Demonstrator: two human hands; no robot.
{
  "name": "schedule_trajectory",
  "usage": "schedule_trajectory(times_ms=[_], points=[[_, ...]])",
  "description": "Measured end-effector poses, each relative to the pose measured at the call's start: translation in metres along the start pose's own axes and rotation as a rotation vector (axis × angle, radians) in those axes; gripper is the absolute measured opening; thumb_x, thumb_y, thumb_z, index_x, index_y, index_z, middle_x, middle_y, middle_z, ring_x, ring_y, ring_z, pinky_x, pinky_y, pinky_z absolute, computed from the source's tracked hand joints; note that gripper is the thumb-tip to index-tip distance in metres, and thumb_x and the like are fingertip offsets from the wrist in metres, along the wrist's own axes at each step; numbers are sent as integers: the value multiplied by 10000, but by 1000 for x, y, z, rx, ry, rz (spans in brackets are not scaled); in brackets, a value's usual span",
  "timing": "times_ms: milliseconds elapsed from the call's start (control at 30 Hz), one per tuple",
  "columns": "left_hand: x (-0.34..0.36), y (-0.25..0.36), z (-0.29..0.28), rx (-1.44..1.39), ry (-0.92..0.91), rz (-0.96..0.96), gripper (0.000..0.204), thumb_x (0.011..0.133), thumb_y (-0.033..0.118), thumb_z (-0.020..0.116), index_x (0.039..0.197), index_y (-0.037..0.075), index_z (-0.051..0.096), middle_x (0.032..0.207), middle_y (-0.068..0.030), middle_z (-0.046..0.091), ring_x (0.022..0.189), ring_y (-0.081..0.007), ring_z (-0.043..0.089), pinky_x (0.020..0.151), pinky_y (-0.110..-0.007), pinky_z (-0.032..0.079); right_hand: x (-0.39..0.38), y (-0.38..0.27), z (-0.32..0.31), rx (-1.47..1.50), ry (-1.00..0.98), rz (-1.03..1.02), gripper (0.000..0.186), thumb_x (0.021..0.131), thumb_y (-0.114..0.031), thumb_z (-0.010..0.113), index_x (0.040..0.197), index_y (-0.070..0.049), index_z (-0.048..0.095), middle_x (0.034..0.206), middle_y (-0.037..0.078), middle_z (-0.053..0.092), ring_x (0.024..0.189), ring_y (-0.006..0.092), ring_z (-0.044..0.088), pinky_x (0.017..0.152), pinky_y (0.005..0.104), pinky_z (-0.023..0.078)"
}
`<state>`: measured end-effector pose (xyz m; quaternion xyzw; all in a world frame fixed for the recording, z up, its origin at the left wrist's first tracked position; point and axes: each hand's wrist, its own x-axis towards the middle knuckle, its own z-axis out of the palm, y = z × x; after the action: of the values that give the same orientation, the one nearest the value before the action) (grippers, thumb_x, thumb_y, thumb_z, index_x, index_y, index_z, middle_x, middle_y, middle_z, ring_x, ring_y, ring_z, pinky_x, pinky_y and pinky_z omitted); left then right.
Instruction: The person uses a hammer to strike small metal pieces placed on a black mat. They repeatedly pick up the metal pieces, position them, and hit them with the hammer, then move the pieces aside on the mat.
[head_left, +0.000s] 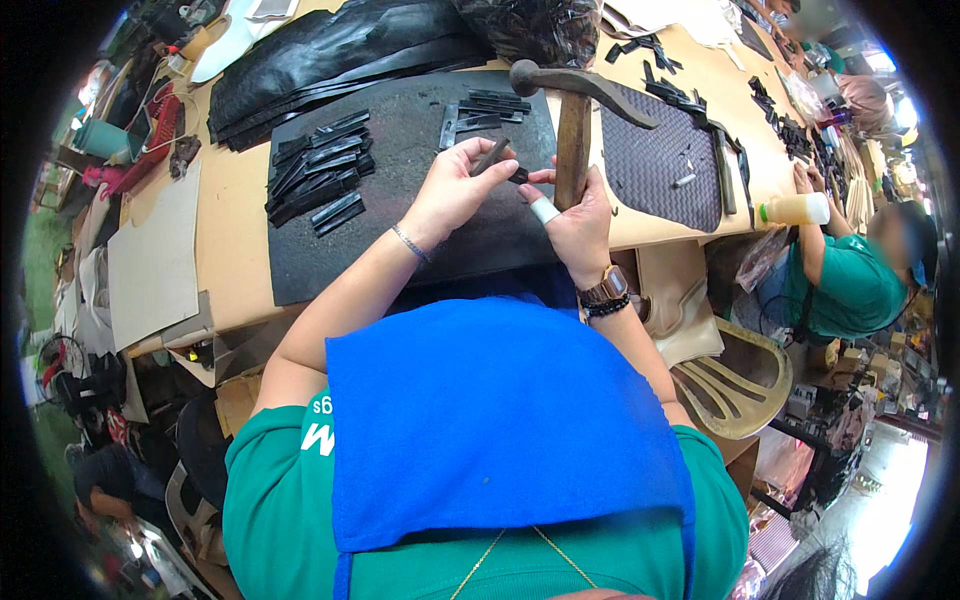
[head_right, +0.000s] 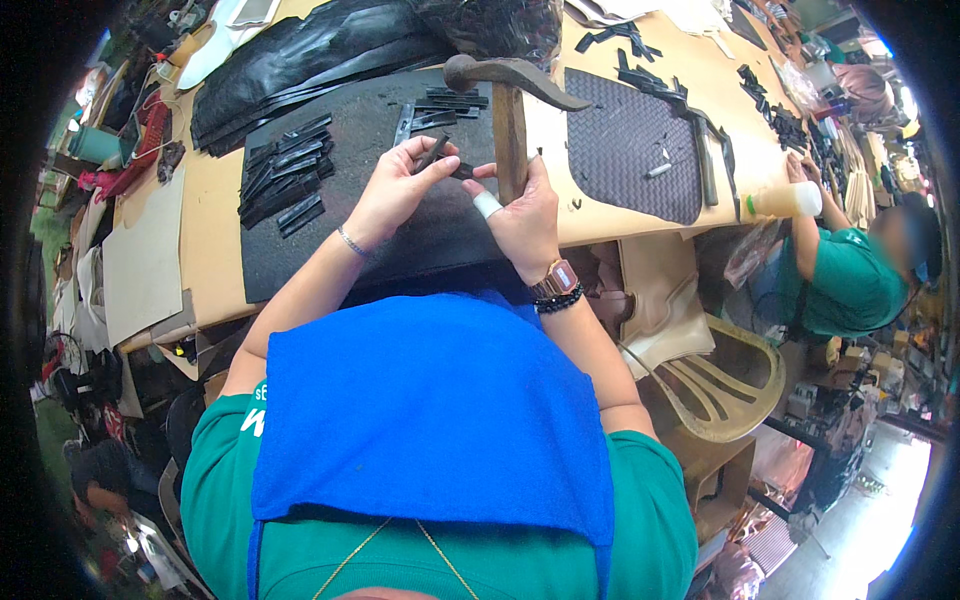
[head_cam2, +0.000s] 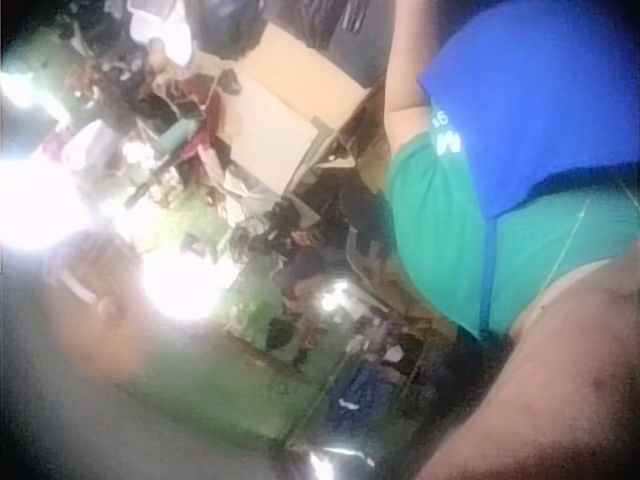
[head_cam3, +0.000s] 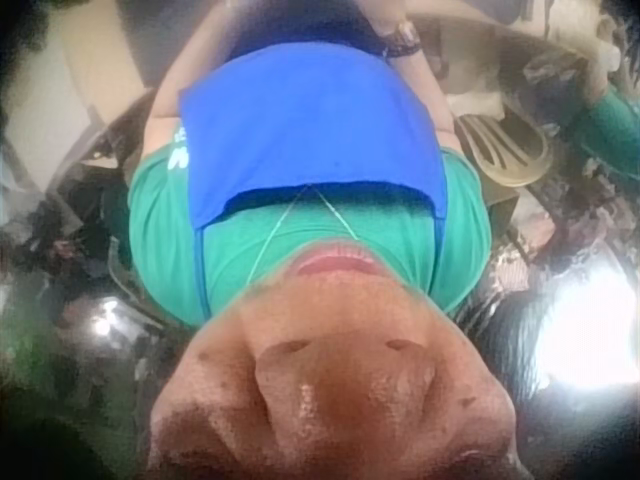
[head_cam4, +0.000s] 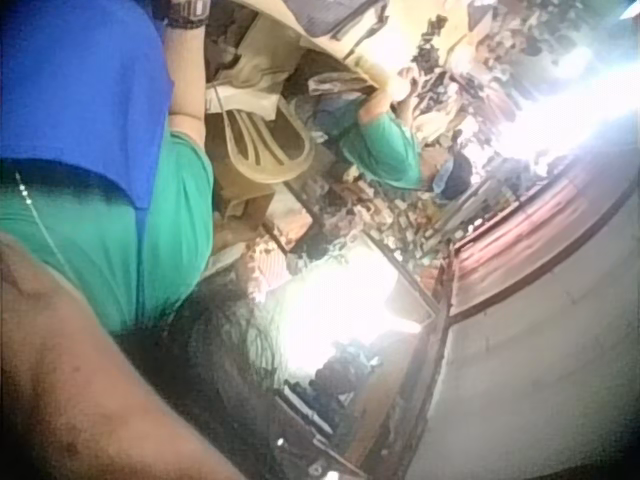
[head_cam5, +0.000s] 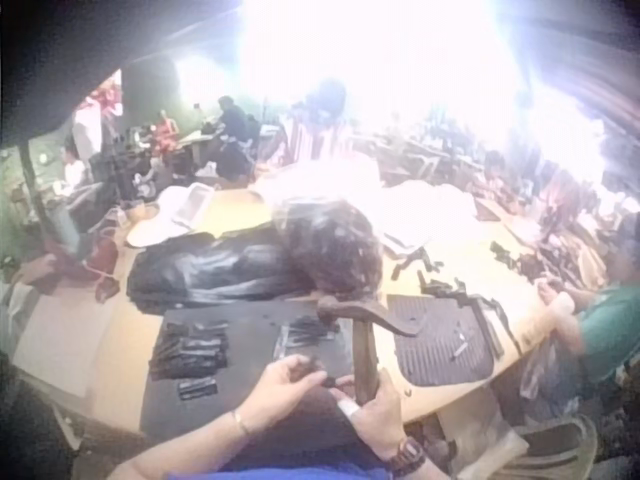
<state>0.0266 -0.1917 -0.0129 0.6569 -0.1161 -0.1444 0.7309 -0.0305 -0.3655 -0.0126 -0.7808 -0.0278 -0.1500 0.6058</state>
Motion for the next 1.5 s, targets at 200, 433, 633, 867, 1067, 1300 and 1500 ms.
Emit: schedule_trajectory(times_ms=[200, 433, 633, 867, 1067, 1300, 1500], points=[[-26, 17, 14, 503, -55, 89, 311, 918, 98, 675, 1208, 9, 605, 991, -116, 730, 945, -121, 684, 805, -286, 534, -6, 0, -1, 23, 22, 121, 355, 775, -59, 811, 1015, -1, 556, 903, 80, 727, 847, 118, 655, 760, 278, 514], [-11, 15, 2, 663, -27, 147, 263, 907, 110, 678, 1150, 17, 642, 949, -143, 732, 870, -136, 690, 767, -311, 535, -21, 14, -8, -2, 23, 25, 264, 813, -43, 764, 983, -2, 567, 870, 89, 706, 761, 133, 669, 719, 272, 529], [37, 10, -46, 1024, 242, 358, 430, 860, 431, 698, 1172, 136, 676, 1055, -89, 703, 1020, -283, 671, 851, -401, 540, -30, -4, -32, 100, 106, 229, 344, 921, -94, 689, 1211, -15, 521, 895, 46, 653, 708, 80, 620, 510, 201, 491], [24, 19, -63, 1079, 123, 0, 505, 828, 421, 744, 1225, 128, 636, 995, -114, 707, 927, -287, 690, 810, -376, 542, -54, -4, -77, -181, 15, 392, 296, 936, -183, 684, 1130, -2, 554, 821, 26, 641, 671, 102, 595, 610, 272, 506], [27, 8, -56, 994, 291, 221, 470, 840, 409, 717, 1209, 128, 640, 1137, -108, 692, 1005, -315, 675, 848, -409, 539, -69, -28, -70, -678, -276, 237, 384, 934, -307, 655, 1103, 9, 518, 870, 287, 652, 823, 480, 626, 696, 516, 495], [-56, 13, -78, 1188, -121, 311, 259, 853, 336, 721, 1016, 135, 708, 1178, -28, 665, 944, -259, 692, 756, -362, 562, -71, -48, -63, -408, -553, 289, 384, 925, -303, 672, 1180, -40, 554, 883, 235, 668, 844, 424, 658, 718, 451, 507], [-122, 29, -114, 1199, 335, 187, 261, 847, 260, 746, 1040, 91, 699, 1086, -79, 668, 945, -274, 679, 786, -352, 555, -62, -36, -70, -519, -317, 222, 379, 953, -279, 640, 1197, -5, 548, 937, 224, 699, 857, 356, 702, 742, 405, 526]])
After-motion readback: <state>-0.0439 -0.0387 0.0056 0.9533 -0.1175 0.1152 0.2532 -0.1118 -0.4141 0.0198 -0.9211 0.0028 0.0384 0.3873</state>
